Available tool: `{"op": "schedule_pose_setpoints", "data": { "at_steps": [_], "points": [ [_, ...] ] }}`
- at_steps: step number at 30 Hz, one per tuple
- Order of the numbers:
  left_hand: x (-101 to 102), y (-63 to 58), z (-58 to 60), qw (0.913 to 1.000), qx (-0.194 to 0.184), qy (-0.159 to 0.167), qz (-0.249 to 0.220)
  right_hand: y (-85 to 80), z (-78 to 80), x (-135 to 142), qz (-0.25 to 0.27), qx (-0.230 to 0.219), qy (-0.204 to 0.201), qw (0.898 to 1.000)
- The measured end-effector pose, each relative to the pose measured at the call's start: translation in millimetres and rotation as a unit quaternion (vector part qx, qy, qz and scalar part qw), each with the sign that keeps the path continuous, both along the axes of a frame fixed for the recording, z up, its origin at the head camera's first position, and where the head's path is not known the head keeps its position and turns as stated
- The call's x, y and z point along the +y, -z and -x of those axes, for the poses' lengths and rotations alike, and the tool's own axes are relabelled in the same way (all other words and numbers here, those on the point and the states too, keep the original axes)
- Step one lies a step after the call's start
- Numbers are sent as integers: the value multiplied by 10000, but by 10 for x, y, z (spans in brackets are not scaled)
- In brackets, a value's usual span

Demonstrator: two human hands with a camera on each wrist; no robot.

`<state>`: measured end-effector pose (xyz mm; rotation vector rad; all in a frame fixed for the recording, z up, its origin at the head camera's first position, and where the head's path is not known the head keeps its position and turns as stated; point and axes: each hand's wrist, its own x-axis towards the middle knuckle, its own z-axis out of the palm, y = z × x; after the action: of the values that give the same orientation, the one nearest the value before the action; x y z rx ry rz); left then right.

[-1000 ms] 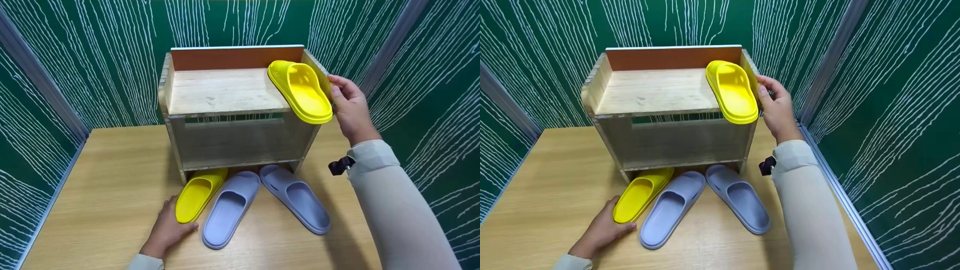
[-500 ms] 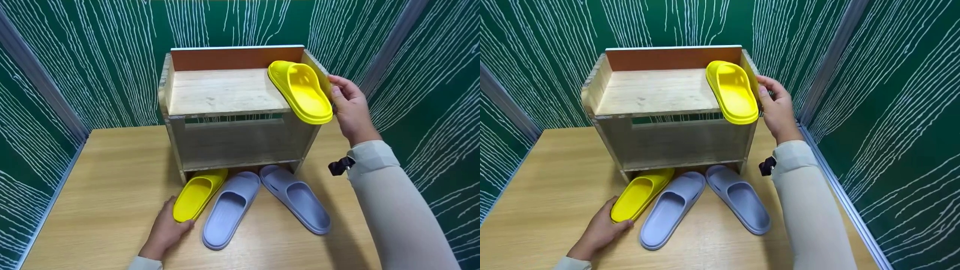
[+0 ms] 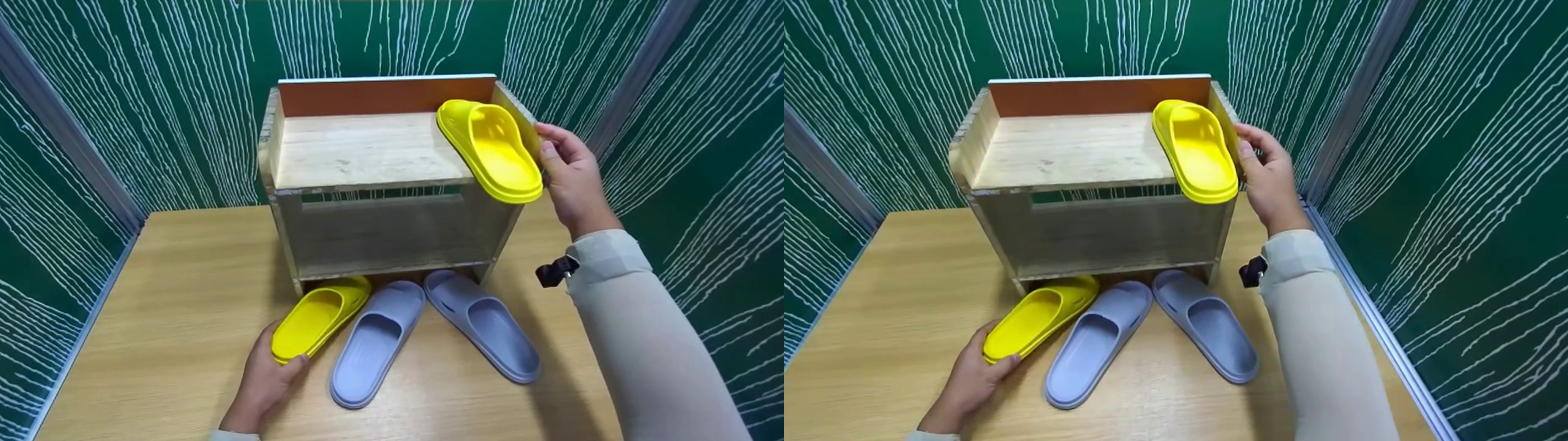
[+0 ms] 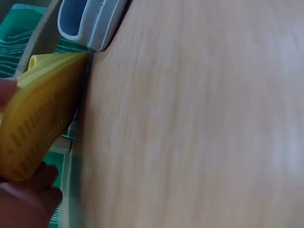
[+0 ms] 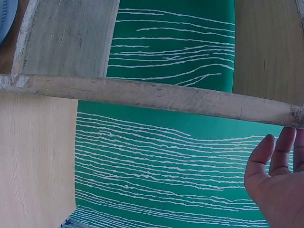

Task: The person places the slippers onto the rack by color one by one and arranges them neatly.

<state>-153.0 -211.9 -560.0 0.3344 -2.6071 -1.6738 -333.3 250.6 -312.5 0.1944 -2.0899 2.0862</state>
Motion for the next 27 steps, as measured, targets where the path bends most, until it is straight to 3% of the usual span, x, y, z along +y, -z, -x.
{"op": "schedule_pose_setpoints", "data": {
  "at_steps": [13, 27],
  "points": [
    [-163, -64, -50, 9995, 76, 44, -300, 23, 27, 17, -1, 100, -13, 9999],
    [-198, -127, -125, 9933, 155, 328, -1094, 18, 26, 21, 9, 68, -45, 10000]
  ]
}}
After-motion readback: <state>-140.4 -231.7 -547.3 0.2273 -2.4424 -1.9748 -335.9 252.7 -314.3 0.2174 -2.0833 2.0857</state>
